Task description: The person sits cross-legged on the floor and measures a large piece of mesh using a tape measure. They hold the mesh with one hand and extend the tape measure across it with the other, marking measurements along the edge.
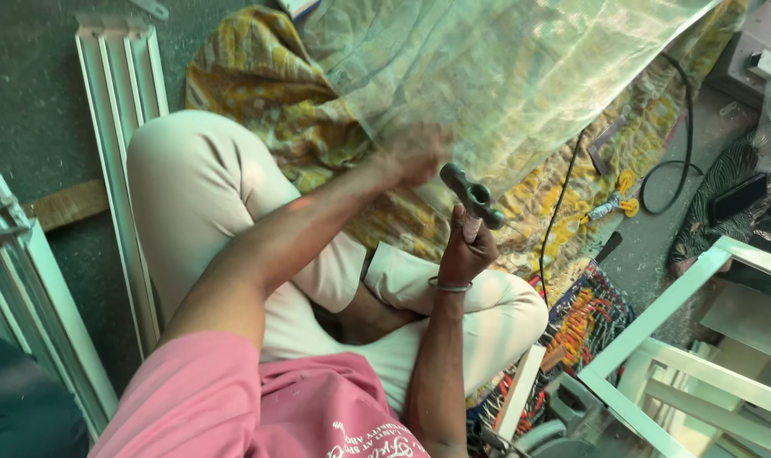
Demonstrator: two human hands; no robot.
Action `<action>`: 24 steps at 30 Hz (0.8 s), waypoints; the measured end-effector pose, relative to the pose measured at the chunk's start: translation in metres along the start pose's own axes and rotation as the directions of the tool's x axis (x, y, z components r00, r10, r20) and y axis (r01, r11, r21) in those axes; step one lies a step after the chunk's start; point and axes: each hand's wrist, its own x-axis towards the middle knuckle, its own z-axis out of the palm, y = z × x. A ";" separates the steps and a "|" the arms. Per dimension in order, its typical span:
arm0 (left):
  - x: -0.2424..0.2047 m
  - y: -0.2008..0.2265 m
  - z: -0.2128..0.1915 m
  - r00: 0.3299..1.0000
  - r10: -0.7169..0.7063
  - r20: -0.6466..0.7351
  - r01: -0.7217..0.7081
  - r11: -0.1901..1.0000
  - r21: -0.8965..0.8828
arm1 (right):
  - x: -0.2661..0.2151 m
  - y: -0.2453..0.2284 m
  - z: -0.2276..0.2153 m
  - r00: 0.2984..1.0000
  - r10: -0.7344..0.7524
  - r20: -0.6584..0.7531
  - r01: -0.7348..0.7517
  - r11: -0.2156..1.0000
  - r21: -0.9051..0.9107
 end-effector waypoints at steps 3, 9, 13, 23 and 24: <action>0.024 -0.067 -0.013 0.832 -0.177 -0.525 0.228 0.973 0.034 | 0.000 -0.001 0.002 0.999 0.034 -0.036 -0.036 0.996 -0.082; -0.038 -0.243 -0.029 0.834 -0.529 -0.161 0.508 0.848 -0.152 | -0.003 0.005 -0.020 0.985 -0.029 -0.171 0.035 0.999 0.030; -0.089 -0.291 -0.021 0.805 -0.580 -0.128 0.540 0.804 -0.249 | 0.001 0.007 -0.027 0.970 0.002 -0.242 0.040 0.985 0.167; -0.053 -0.223 -0.030 0.617 -0.651 -0.442 0.655 0.736 -0.170 | 0.009 -0.001 -0.030 0.910 0.242 -0.336 -0.156 0.952 0.261; -0.051 -0.213 -0.038 0.638 -0.599 -0.485 0.603 0.780 -0.170 | 0.009 -0.006 -0.030 0.902 0.258 -0.347 -0.158 0.944 0.290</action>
